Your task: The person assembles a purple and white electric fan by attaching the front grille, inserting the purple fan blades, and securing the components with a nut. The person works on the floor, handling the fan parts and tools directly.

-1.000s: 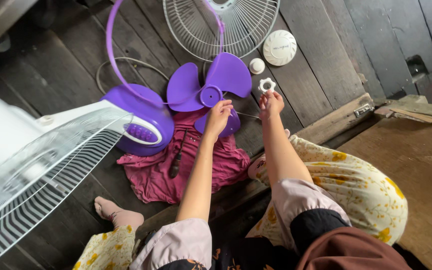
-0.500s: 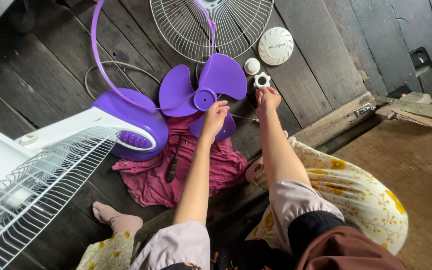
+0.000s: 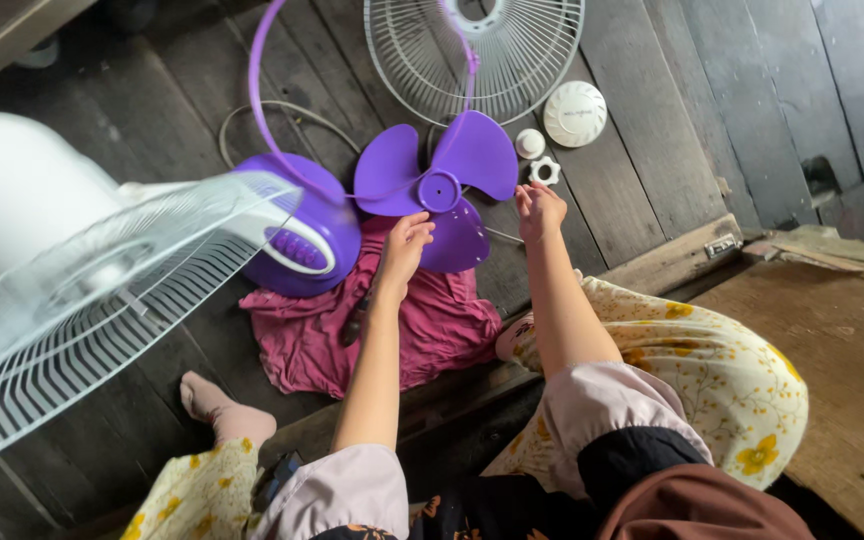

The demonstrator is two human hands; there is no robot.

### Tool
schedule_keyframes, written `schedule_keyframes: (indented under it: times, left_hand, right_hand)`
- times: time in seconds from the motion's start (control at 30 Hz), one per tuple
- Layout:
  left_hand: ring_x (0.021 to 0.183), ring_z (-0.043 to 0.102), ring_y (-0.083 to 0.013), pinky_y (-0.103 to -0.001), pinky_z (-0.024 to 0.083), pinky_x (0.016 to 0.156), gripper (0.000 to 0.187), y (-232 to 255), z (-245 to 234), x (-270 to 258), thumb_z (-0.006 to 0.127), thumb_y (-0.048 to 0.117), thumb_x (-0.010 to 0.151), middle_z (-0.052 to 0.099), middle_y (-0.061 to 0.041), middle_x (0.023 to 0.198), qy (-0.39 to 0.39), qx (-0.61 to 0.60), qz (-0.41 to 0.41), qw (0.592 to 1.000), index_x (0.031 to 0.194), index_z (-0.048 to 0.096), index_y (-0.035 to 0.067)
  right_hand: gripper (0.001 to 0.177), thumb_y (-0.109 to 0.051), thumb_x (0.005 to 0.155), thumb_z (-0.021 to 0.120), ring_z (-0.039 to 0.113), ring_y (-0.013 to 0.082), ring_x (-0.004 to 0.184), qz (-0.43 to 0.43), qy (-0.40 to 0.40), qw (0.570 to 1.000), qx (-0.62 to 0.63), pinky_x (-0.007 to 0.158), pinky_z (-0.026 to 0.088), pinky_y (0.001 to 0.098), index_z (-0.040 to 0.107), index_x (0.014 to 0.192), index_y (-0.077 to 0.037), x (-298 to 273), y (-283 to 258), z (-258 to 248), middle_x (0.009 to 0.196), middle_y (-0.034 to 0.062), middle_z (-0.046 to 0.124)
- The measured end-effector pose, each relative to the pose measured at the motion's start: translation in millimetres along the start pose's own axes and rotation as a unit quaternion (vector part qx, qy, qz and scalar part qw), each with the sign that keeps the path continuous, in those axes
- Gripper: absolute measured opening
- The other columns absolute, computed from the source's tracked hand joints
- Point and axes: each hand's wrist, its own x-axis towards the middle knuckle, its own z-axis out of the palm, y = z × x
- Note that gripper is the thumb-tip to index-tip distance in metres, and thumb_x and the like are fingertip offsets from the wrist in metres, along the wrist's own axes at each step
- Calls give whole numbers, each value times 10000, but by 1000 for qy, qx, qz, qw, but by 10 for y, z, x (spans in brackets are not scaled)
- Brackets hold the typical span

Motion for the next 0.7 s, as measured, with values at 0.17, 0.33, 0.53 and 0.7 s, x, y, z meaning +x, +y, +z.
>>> schedule_keyframes:
  times: [0.17, 0.33, 0.53, 0.7]
  left_hand:
    - [1032, 678, -135, -256, 499, 852, 363, -16, -693, -738, 550, 136, 998, 720, -61, 1235, 98, -72, 7, 993, 1352, 607, 79]
    - [990, 684, -141, -260, 493, 798, 295, -161, -1453, -1219, 568, 98, 989, 713, -57, 1175, 221, -127, 99, 962, 1270, 646, 55]
    - [1004, 667, -157, -262, 527, 868, 243, -145, -2320, -1678, 587, 29, 952, 700, -85, 1134, 400, -75, 256, 877, 1184, 657, 19]
    - [964, 597, -235, -333, 501, 906, 234, -231, -2818, -1969, 645, 16, 898, 592, -157, 1088, 549, -9, 187, 815, 1120, 588, -29]
  right_hand:
    - [262, 44, 952, 591, 700, 238, 816, 13, -199, 975, -101, 682, 598, 313, 584, 1214, 48, -884, 240, 585, 1029, 183, 674]
    - [335, -64, 962, 655, 691, 182, 897, -20, -365, 895, -257, 763, 581, 317, 581, 1288, -42, -2308, 461, 1261, 1128, 120, 656]
    - [529, -51, 913, 663, 680, 175, 919, -158, -415, 824, -351, 740, 580, 321, 434, 1388, -101, -3520, 552, 1955, 1166, 64, 611]
    - [460, -3, 973, 589, 669, 171, 844, -256, -493, 773, -308, 688, 556, 272, 436, 1401, -77, -3703, 550, 2230, 1015, 91, 636]
